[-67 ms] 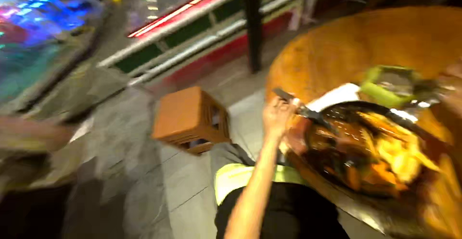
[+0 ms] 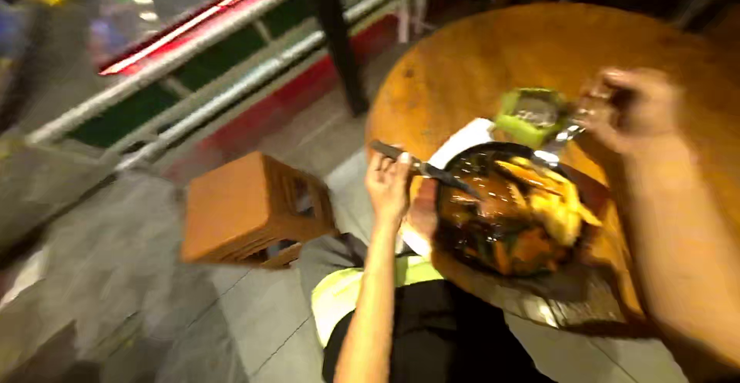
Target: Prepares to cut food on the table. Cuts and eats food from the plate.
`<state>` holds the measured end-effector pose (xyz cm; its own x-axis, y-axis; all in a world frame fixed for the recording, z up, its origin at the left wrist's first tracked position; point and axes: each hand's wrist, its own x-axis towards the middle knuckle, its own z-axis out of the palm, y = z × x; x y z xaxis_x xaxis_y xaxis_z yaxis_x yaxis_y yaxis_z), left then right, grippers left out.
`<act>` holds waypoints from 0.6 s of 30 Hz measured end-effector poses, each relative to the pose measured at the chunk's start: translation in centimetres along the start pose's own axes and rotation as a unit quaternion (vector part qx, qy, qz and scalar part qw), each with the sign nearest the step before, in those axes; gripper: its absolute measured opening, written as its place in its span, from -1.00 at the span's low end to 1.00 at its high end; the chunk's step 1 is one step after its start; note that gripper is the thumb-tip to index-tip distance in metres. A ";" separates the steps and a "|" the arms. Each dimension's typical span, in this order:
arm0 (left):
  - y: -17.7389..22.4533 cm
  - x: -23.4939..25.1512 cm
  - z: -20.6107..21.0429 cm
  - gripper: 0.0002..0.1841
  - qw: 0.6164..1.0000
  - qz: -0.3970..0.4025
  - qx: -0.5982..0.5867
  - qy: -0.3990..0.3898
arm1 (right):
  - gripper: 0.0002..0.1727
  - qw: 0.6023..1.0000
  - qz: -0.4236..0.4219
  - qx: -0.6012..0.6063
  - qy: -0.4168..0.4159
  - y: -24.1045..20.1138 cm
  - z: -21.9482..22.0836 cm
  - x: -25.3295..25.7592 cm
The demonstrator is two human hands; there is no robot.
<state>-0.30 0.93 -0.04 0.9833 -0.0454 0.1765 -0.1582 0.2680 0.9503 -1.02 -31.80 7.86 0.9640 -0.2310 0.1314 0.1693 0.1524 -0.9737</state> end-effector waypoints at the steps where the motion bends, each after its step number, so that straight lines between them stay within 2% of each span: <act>1: -0.3 0.1 0.1 -0.66 1.000 0.009 -0.006 0.001 | -0.63 1.000 -0.001 -0.011 0.014 0.2 -0.7 0.2; 8: -1.2 0.7 0.3 -0.75 0.997 0.067 -0.041 -0.001 | -0.65 1.000 0.004 -0.017 -0.012 1.0 -2.9 1.0; 15: -1.3 0.8 0.3 -0.78 0.994 0.089 -0.059 0.013 | -0.62 1.000 0.017 -0.017 0.005 0.6 -3.1 1.0; 18: -1.2 0.7 0.4 -0.78 0.994 0.092 -0.054 0.023 | -0.62 1.000 -0.011 0.009 -0.023 1.1 -3.5 1.2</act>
<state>0.54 0.17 -0.99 0.9422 0.0567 0.3302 -0.3271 0.3692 0.8699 -0.38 -35.30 6.30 0.9682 -0.1904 0.1621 0.1942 0.1644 -0.9671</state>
